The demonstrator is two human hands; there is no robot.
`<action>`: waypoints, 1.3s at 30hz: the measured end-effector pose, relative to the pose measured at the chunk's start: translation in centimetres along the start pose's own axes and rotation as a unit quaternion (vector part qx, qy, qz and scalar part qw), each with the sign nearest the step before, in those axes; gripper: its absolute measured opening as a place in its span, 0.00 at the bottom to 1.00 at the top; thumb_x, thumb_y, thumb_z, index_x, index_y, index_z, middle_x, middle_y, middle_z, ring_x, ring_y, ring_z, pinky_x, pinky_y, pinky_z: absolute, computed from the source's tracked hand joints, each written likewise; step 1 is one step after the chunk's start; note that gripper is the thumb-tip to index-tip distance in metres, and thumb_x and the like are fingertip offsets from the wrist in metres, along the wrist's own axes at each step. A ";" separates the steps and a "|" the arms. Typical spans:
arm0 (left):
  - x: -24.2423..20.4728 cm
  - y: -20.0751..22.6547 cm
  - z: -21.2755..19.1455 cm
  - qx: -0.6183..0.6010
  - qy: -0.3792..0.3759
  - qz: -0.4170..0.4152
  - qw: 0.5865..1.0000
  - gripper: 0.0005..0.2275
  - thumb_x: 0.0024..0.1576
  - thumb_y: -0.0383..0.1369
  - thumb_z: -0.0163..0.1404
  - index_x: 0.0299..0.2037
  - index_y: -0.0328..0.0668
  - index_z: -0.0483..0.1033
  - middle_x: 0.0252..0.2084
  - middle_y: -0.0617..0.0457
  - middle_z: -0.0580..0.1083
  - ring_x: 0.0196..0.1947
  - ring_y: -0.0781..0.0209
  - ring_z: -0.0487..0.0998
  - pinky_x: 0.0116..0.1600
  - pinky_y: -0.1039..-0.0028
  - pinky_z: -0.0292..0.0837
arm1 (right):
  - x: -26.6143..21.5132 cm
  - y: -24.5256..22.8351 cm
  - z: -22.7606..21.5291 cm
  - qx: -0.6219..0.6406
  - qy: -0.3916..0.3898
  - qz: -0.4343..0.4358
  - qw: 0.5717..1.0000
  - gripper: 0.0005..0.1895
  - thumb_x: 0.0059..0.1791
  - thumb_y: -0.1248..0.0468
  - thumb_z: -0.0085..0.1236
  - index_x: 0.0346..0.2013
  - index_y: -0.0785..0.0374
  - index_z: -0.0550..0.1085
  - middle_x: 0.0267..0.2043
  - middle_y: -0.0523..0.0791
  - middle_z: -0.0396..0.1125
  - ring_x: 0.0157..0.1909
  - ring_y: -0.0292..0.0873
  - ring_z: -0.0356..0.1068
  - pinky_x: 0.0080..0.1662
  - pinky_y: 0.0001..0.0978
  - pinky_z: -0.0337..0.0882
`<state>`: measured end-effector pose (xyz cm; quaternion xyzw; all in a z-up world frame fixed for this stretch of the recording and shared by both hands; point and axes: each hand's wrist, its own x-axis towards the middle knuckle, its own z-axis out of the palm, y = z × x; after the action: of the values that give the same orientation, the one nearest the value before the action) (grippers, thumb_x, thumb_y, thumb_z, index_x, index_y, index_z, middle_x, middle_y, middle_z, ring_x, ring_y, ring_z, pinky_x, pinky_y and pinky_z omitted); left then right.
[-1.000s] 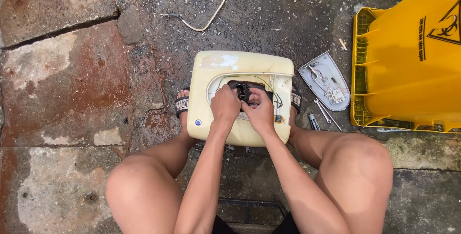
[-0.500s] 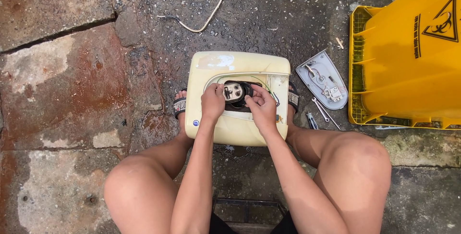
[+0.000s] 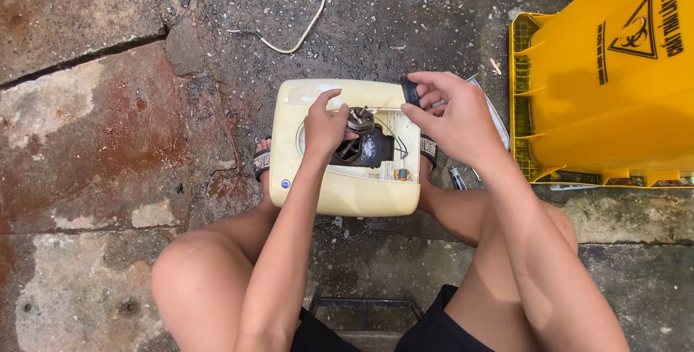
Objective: The person is disassembling a water heater to extract the internal heating assembly using a screwdriver and a wrench.
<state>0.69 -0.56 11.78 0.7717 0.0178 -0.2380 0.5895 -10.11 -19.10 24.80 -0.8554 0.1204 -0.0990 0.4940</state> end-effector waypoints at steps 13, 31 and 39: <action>8.3 1.9 3.9 -0.279 0.031 -0.134 0.950 0.16 0.51 0.20 0.51 0.48 0.12 0.70 0.31 0.36 0.72 0.32 0.44 0.85 0.44 0.66 0.88 | 1.7 0.7 -2.1 -0.015 0.094 -0.082 0.992 0.22 0.46 0.76 0.67 0.55 0.76 0.75 0.40 0.54 0.66 0.40 0.44 0.71 0.39 0.31 0.78; 9.8 4.3 4.7 -0.188 0.132 -0.223 0.947 0.15 0.49 0.19 0.47 0.45 0.12 0.70 0.31 0.25 0.76 0.26 0.37 0.84 0.34 0.61 0.89 | 4.9 0.8 -0.8 -0.057 0.073 -0.038 0.995 0.22 0.44 0.72 0.68 0.52 0.74 0.76 0.39 0.55 0.70 0.40 0.46 0.76 0.37 0.29 0.80; 12.2 4.0 6.2 -0.065 0.031 -0.244 0.967 0.09 0.52 0.19 0.45 0.37 0.15 0.75 0.27 0.30 0.78 0.24 0.41 0.84 0.32 0.66 0.89 | 5.4 1.1 0.5 -0.061 0.054 -0.033 0.996 0.22 0.42 0.71 0.69 0.50 0.71 0.77 0.38 0.54 0.71 0.38 0.45 0.77 0.33 0.29 0.81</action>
<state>10.62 -10.53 9.50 0.7113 0.2389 -0.3489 0.5614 -4.91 -20.87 23.89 -0.8809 0.1249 -0.1539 0.4298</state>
